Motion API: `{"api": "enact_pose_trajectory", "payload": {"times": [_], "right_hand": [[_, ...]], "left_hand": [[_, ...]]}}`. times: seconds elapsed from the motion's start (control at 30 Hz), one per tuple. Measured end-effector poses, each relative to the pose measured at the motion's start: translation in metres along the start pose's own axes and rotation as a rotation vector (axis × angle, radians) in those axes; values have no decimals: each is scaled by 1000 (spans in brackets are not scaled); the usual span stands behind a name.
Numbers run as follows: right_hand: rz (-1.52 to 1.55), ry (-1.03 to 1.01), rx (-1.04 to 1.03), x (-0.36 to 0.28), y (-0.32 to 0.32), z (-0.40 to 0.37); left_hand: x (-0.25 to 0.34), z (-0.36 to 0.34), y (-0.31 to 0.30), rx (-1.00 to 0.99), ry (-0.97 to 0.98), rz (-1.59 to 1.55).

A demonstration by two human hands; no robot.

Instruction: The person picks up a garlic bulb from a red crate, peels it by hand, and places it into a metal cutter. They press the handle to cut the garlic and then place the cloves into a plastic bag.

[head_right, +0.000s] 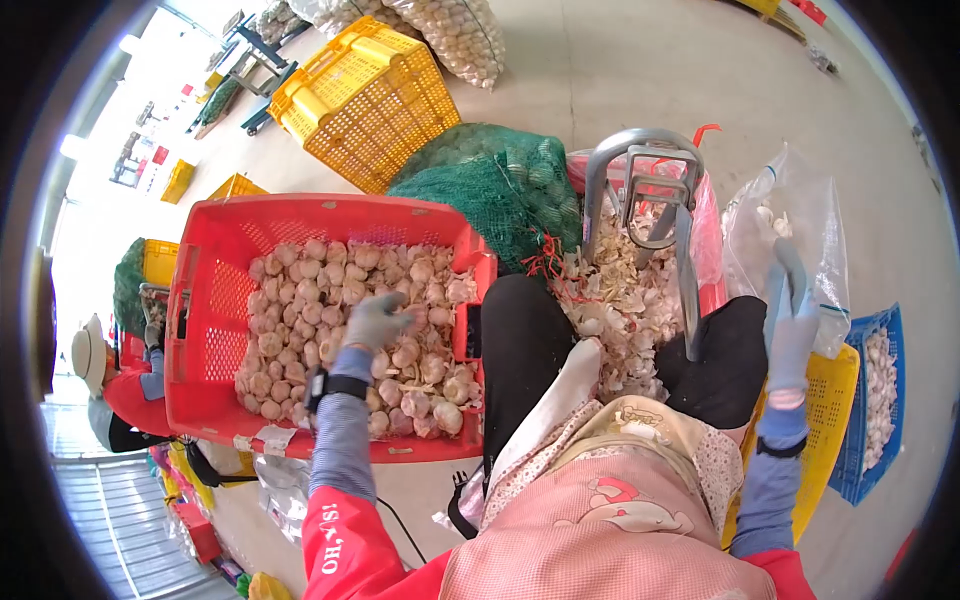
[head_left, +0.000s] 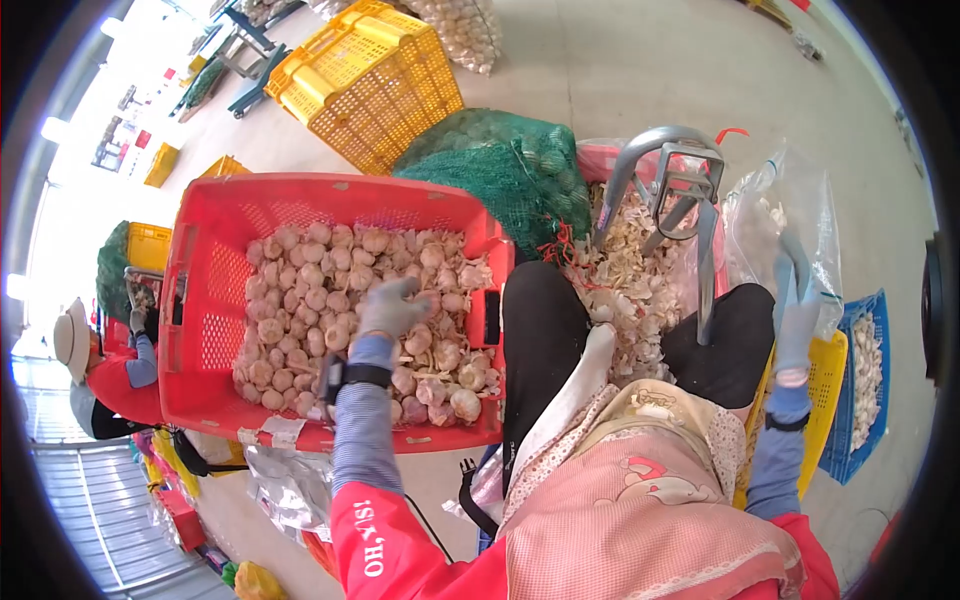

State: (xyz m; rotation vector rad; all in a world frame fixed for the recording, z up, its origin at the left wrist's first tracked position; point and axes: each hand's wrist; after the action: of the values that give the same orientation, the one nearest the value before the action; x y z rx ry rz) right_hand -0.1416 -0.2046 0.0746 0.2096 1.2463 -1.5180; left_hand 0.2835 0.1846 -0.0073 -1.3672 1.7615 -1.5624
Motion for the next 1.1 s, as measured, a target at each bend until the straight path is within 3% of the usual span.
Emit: {"api": "enact_pose_trajectory", "payload": {"times": [0.07, 0.1, 0.13, 0.17, 0.2, 0.27, 0.3, 0.33, 0.4, 0.5, 0.63, 0.77, 0.97, 1.1], "right_hand": [[-662, -380, -89, 41, 3, -36], [-994, -575, -140, 30, 4, -38], [-461, -255, -237, 19, 17, -43], [53, 68, -164, -19, 33, -40], [326, 253, -189, -39, 42, -38], [484, 214, -229, -29, 72, -51], [331, 262, -425, -21, 76, -55], [472, 384, -348, 8, 90, -71], [438, 453, -422, -21, 75, -56], [636, 571, -425, -37, 57, -61], [729, 640, -459, -69, 26, -57], [785, 670, -461, -88, 9, -52], [780, 645, -489, -90, 10, -48], [291, 347, -447, -54, 38, -62]], "left_hand": [[9, 1, 25, -25, 29, 308], [11, 2, 34, -34, 27, 398], [14, 3, 42, -40, 29, 488], [13, 2, 43, -11, 32, 419], [16, -1, 40, 2, -3, 205], [23, -9, 27, 23, -72, -212], [19, -8, 31, -57, -38, -624], [33, -21, 19, -134, -29, -886], [85, -63, -16, -300, -13, -1418], [137, -84, -13, -436, 122, -1656], [197, -88, 10, -645, 183, -1649], [242, -78, 37, -711, 212, -1546], [264, -71, 51, -727, 231, -1361], [277, -97, 30, -899, 302, -1500]]}}
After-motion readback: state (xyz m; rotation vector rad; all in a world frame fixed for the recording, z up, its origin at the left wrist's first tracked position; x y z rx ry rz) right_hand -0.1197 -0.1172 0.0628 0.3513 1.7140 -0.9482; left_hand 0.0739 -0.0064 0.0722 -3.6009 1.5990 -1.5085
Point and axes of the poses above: each hand's wrist, its own z-axis towards the middle knuckle, its own y-axis out of the palm, x = y × z, and after that the axes turned 7 degrees about -y, right-handed
